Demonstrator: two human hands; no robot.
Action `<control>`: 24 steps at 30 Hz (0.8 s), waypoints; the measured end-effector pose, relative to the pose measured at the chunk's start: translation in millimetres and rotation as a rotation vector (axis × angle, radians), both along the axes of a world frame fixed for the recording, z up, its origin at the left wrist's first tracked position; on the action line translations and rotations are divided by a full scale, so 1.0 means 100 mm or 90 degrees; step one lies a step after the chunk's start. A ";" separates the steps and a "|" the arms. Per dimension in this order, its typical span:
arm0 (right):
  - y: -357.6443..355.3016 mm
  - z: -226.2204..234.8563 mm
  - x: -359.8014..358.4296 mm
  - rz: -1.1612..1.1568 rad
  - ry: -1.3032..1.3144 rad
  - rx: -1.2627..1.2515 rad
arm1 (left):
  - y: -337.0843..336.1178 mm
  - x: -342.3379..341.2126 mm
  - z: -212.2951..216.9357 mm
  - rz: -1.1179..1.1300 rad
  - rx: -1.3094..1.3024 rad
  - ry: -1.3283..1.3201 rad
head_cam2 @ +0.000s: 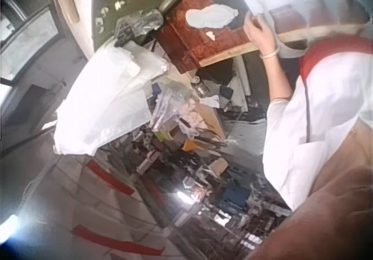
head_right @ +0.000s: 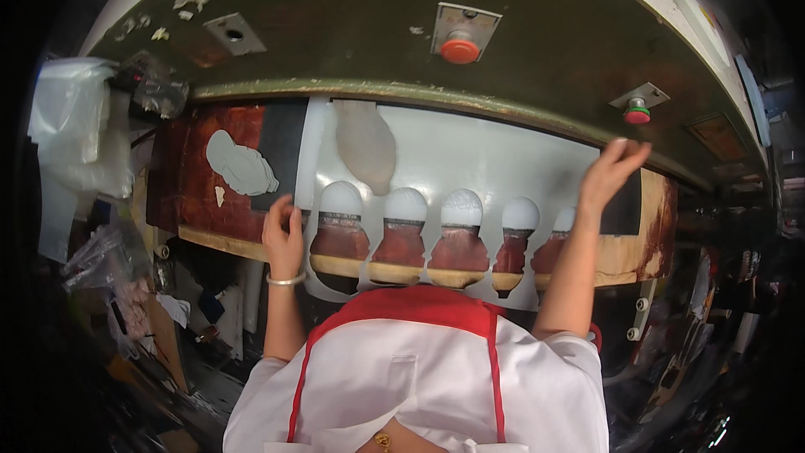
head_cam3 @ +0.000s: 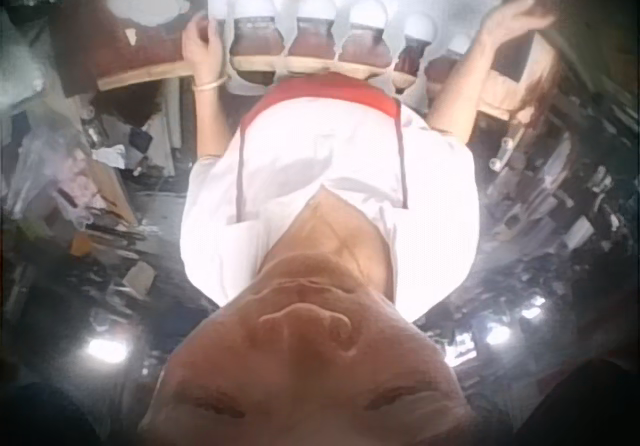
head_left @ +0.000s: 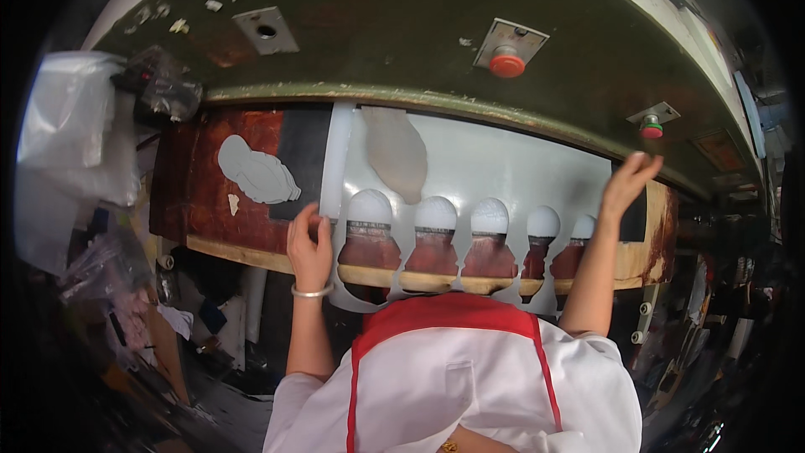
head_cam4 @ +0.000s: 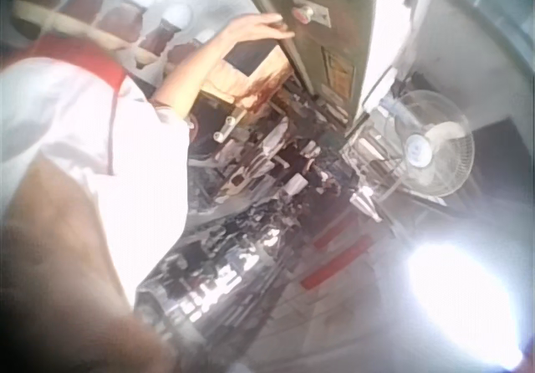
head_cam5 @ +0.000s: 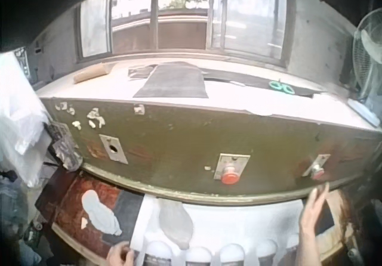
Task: The person unpacks a plastic-wrapped template, places it on a cutting machine, and uses a handheld tool to press and cut multiple shapes from a sheet of material. The cut pieces are collected and placed into a red bin.
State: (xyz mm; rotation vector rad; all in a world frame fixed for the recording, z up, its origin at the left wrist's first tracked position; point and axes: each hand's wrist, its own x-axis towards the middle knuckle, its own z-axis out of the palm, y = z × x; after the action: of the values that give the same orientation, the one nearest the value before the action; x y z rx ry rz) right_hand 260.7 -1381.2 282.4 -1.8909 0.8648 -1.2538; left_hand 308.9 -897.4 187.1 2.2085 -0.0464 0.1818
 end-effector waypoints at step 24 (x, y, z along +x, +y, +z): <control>0.35 -1.19 -1.01 0.087 0.408 -0.125 | -0.66 0.56 -0.45 -0.035 0.155 -0.177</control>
State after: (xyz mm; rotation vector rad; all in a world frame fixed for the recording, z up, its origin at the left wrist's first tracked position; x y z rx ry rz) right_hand 160.0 -1346.5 163.9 -2.5208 0.9259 -0.6630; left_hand 365.3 -962.9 142.6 2.4055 -0.2966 0.4726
